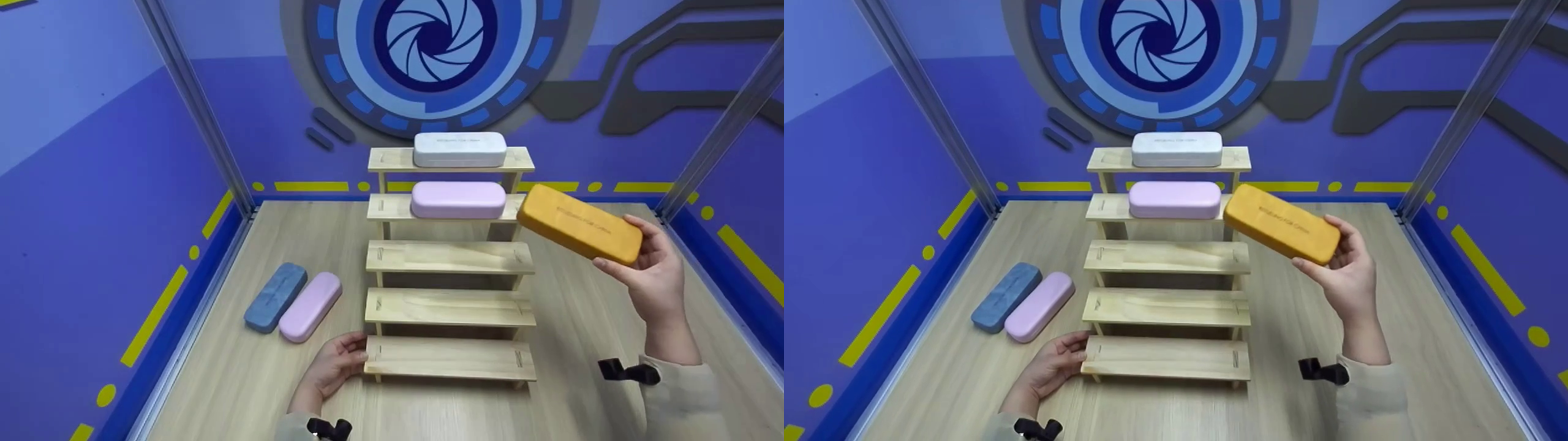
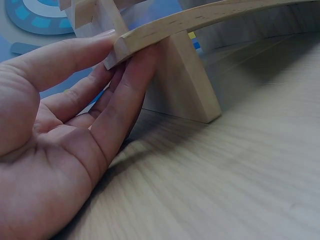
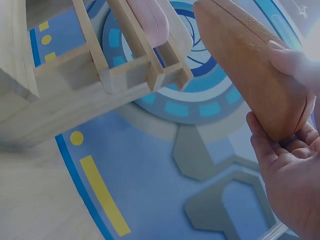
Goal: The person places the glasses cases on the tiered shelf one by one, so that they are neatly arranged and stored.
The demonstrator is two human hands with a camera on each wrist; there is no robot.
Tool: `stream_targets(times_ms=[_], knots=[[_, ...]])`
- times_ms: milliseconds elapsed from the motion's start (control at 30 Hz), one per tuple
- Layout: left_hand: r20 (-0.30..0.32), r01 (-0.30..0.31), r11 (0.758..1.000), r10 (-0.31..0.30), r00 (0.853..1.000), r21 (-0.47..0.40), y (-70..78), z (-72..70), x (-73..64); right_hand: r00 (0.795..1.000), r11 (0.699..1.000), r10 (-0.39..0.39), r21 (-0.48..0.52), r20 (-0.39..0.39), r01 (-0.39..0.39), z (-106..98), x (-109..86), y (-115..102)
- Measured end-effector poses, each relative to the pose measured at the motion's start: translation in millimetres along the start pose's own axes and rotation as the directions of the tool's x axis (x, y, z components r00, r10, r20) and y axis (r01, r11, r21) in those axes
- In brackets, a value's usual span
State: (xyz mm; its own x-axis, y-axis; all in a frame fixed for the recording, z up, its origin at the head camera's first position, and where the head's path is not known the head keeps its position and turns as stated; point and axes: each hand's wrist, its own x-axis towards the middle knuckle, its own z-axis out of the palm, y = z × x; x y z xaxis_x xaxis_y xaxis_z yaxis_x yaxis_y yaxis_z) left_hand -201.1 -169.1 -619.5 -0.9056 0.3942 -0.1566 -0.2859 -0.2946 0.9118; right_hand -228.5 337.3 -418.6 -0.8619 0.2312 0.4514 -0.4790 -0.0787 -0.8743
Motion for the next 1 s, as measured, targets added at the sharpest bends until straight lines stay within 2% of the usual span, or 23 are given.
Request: stream_targets(times_ms=[233, 567, 833, 1000], knots=[[-0.003, 0.005, 1.000, -0.005, 1.000, -0.001, 0.3, 0.4, -0.1, 0.990, 0.999, -0.016, -0.038, 0.137, 0.021, 15.1, 2.7, 4.5], [-0.004, 0.001, 1.000, -0.002, 1.000, -0.018, 0.4, -0.4, -0.8, 0.962, 0.997, 0.064, -0.048, 0.267, -0.054, 46.1, 8.6, 18.2], [0.004, 0.000, 1.000, 0.000, 1.000, -0.017, -0.1, -0.4, -0.9, 0.935, 0.990, 0.142, -0.070, 0.326, -0.126, 74.1, 10.0, 36.1], [0.017, -0.009, 1.000, 0.009, 1.000, -0.020, -1.2, -0.6, -0.5, 0.918, 0.985, 0.166, -0.108, 0.360, -0.136, 87.1, 10.4, 47.6]])
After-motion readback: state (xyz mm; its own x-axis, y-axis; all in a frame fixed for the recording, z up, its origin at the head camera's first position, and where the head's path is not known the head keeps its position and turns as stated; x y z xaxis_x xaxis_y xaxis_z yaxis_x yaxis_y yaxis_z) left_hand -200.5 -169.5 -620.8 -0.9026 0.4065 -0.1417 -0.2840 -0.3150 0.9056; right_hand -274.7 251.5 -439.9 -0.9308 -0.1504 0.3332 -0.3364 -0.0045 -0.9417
